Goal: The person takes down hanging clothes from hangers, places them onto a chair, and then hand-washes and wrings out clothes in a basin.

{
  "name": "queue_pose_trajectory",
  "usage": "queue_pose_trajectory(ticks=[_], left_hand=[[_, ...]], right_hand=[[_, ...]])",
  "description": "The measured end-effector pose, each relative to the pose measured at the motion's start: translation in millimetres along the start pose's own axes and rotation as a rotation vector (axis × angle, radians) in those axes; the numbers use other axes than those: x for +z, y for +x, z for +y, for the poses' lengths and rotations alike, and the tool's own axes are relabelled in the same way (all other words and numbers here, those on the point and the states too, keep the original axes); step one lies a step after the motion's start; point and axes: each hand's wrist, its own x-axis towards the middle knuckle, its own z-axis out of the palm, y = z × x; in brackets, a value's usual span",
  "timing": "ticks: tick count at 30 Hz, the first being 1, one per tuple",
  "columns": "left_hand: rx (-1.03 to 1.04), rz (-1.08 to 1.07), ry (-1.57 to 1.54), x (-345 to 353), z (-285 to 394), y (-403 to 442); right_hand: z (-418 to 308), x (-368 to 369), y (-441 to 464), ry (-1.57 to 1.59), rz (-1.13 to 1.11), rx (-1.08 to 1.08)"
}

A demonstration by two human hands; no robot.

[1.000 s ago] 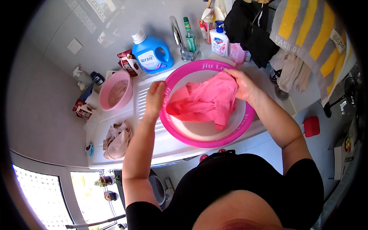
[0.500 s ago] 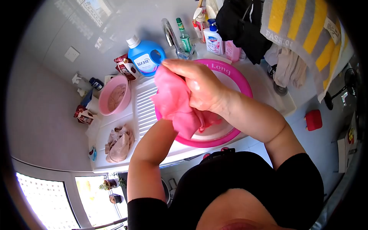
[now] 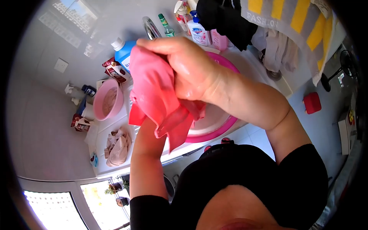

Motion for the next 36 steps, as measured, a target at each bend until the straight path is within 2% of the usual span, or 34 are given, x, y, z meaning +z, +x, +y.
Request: queue_pose_trajectory(ticks=[2, 4, 5, 7, 8, 12, 13, 14, 16, 17, 18, 19, 20, 22, 24, 26, 28, 30, 32, 33, 34, 36], left_hand=[[0.061, -0.011, -0.018, 12, 10, 18], [0.062, -0.029, 0.007, 22, 16, 31], [0.034, -0.042, 0.037, 26, 19, 34], [-0.049, -0.074, 0.106, 25, 21, 28], [-0.104, -0.095, 0.139, 23, 20, 20], [-0.324, -0.171, 0.309, 17, 21, -8], [-0.382, -0.180, 0.357, 15, 22, -14], [-0.428, -0.183, 0.393, 14, 26, -19], [-0.479, -0.166, 0.454, 12, 33, -22], [-0.474, -0.130, 0.473, 8, 38, -23], [-0.443, -0.076, 0.479, 8, 43, -22], [-0.363, 0.015, 0.451, 6, 46, -18], [-0.357, 0.018, 0.451, 7, 52, -14], [-0.217, 0.209, 0.313, 14, 64, -12], [-0.138, 0.192, 0.285, 40, 80, -23], [-0.060, 0.167, 0.261, 62, 94, -31], [0.061, 0.192, 0.182, 75, 105, -35], [0.097, 0.198, 0.213, 86, 120, -34], [0.206, 0.170, 0.362, 85, 136, -30], [0.255, 0.137, 0.412, 82, 144, -27], [0.263, 0.144, 0.409, 77, 146, -27], [0.203, 0.168, 0.581, 61, 142, -23]], right_hand=[[-12, -12, -2, -0.001, -0.007, -0.020], [-23, -26, -7, -0.074, 0.137, -0.104], [-30, -41, -9, -0.125, 0.123, -0.131], [-39, -71, -11, -0.278, 0.295, -0.204], [-41, -84, -10, -0.323, 0.448, -0.252], [-58, -168, -12, -0.644, 0.718, -0.304], [-64, -200, -12, -0.832, 0.761, -0.315], [-64, -207, -18, -0.829, 0.761, -0.316], [-67, -221, -27, -1.348, 0.878, -0.128], [-68, -217, -32, -1.692, 0.867, 0.024], [-58, -224, -33, -1.959, 0.828, -0.124], [-52, -226, -36, -1.990, 0.766, -0.338], [-42, -207, -41, -2.008, 0.697, -0.550], [-29, -157, -46, -1.543, 0.509, -0.558], [-17, -104, -59, -1.299, 0.394, -0.375], [-11, -99, -60, -1.836, 0.276, -0.313], [5, -109, -55, -1.992, 0.258, -0.457], [8, -115, -52, -1.947, 0.255, -0.394], [0, -117, -48, -1.680, 0.302, -0.246], [-13, -107, -49, -1.719, 0.318, -0.107], [-17, -102, -51, -1.464, 0.307, -0.194], [-32, -96, -49, -1.371, 0.289, -0.421]])
